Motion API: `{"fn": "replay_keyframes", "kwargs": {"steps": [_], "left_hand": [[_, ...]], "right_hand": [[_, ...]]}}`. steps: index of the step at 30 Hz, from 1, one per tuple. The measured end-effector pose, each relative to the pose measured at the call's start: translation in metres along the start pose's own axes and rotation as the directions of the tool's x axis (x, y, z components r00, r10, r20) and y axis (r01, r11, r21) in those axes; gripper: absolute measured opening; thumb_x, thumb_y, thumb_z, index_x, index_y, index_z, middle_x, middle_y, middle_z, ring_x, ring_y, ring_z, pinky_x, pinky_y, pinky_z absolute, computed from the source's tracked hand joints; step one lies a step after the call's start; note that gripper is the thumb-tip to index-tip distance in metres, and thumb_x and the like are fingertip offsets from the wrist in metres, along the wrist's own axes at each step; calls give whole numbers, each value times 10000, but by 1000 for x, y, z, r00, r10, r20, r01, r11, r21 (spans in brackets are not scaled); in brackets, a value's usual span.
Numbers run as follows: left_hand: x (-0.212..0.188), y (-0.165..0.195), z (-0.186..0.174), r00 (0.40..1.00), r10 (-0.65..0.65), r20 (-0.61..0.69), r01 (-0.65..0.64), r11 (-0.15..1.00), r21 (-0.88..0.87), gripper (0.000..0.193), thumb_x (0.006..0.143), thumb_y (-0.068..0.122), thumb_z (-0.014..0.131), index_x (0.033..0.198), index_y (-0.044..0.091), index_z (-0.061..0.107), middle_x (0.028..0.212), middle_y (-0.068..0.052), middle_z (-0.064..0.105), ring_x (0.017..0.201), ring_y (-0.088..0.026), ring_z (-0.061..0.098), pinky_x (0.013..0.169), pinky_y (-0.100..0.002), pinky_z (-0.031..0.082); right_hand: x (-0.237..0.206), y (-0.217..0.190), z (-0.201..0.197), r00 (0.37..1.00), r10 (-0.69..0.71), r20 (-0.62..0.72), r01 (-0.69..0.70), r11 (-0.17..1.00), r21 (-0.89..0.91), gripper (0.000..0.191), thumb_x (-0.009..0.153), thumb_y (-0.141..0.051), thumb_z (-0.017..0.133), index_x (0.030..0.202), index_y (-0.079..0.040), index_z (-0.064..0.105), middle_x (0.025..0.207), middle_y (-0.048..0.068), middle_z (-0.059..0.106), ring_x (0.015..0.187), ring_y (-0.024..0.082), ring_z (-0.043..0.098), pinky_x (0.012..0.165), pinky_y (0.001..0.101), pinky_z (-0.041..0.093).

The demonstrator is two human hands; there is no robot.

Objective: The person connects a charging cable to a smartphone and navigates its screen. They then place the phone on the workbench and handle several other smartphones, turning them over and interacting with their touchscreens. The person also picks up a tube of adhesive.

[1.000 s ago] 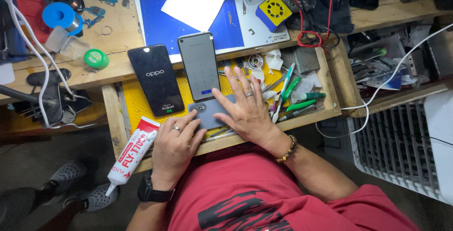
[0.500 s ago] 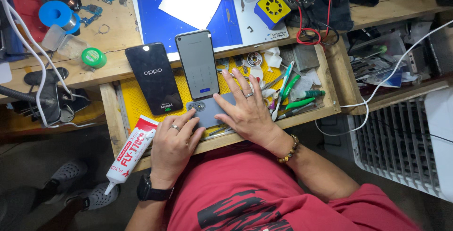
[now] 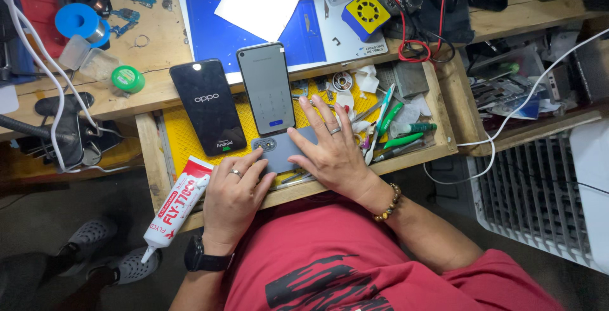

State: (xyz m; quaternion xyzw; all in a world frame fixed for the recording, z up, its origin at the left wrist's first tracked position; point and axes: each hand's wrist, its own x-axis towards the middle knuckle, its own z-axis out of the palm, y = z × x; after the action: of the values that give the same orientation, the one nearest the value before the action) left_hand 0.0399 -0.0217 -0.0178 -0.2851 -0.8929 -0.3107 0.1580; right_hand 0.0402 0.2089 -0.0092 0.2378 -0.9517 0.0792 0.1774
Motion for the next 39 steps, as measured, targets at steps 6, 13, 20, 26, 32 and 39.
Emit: {"fn": "replay_keyframes", "kwargs": {"steps": [6,13,20,26,32,39], "left_hand": [[0,0,0,1000,6,-1,-6,1000,2,262,824,182,797,1031,34,736,1155,-67,729,947,-268,636,845,-396,527],[0,-1,0,1000,4,0,-4,1000,-3,258,826,180,796,1029,31,738,1149,-68,731,943,-265,638,837,-396,524],[0,-1,0,1000,13,-3,-13,1000,4,255,831,179,796,1027,29,739,1147,-71,731,941,-269,637,835,-395,527],[0,0,-1,1000,9,-7,-9,1000,4,256,829,177,796,1027,26,738,1139,-71,732,948,-269,642,837,-393,528],[0,0,-1,1000,12,-10,-12,1000,-1,261,823,175,800,1027,24,740,1133,-73,734,933,-268,640,829,-390,529],[0,1,0,1000,21,-21,-20,1000,10,253,827,172,801,1023,25,740,1125,-73,734,922,-265,640,822,-390,530]], "right_hand": [[-2,-2,-2,1000,-5,-2,5,1000,-2,496,902,-461,763,1256,-117,716,1620,238,349,1529,396,285,1228,589,221],[-1,-4,-5,1000,-7,16,7,1000,0,529,901,-476,760,1293,-126,705,1624,240,338,1531,403,275,1225,597,215],[3,3,-3,1000,12,17,-12,1000,-16,605,874,-507,755,1345,-135,681,1628,243,319,1526,426,254,1218,611,213],[1,3,-1,1000,13,0,-13,1000,-20,669,878,-510,760,1410,-123,636,1622,247,329,1521,424,272,1210,614,234],[-7,-3,1,998,20,-58,-15,997,81,652,881,-436,800,1402,-87,621,1592,264,368,1499,430,336,1195,595,298],[-8,-4,1,996,32,-87,-21,993,118,611,868,-385,820,1363,-73,645,1561,260,417,1480,429,376,1195,584,314]]}}
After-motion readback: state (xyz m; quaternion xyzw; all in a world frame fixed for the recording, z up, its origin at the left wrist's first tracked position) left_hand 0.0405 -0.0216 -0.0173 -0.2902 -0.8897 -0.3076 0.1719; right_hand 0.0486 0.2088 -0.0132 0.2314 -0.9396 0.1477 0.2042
